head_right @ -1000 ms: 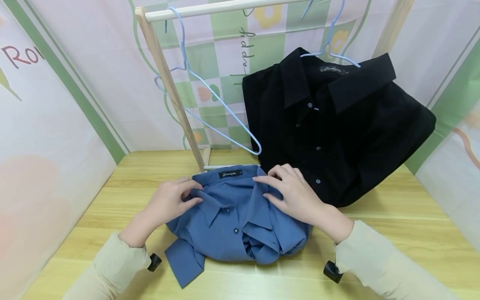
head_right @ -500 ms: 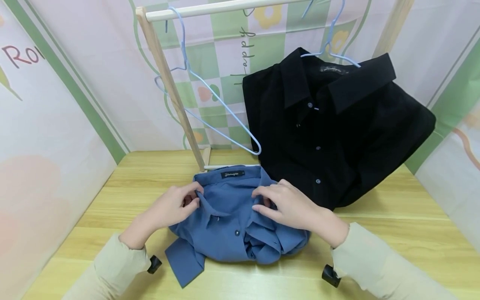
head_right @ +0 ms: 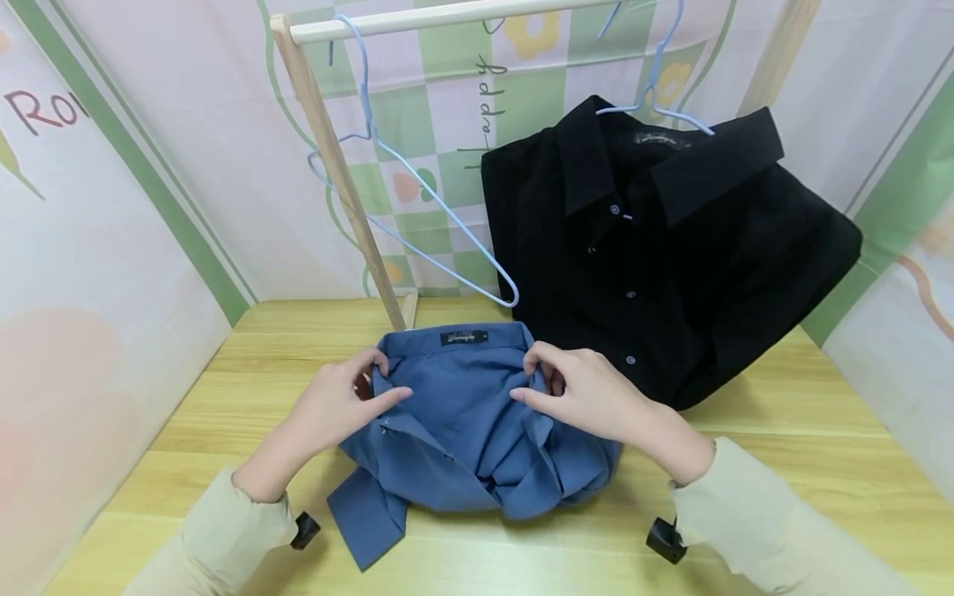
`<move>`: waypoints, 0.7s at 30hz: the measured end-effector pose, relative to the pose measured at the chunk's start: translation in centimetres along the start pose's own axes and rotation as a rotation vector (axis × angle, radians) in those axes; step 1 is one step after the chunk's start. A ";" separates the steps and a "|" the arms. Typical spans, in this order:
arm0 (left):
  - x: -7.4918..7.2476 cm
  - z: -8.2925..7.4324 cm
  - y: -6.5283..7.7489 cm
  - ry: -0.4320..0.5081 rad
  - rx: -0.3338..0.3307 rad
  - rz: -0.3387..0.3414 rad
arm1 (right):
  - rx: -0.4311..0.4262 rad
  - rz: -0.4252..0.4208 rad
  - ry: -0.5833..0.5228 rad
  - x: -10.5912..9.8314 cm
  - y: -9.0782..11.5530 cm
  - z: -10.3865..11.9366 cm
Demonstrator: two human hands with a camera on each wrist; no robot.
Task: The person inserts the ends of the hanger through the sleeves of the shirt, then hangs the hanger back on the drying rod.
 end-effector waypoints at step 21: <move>0.0 -0.2 -0.1 -0.045 -0.037 -0.047 | 0.043 -0.057 0.081 -1.0 0.4 -0.4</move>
Point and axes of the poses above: each hand's wrist, its own y-axis away from the middle knuckle, its own x-axis out of the palm, z = x × y, the point moved 4 cm from there along -y, towards the middle knuckle, and after that the axes turned 11 degrees about -z, right-handed, at the moved point
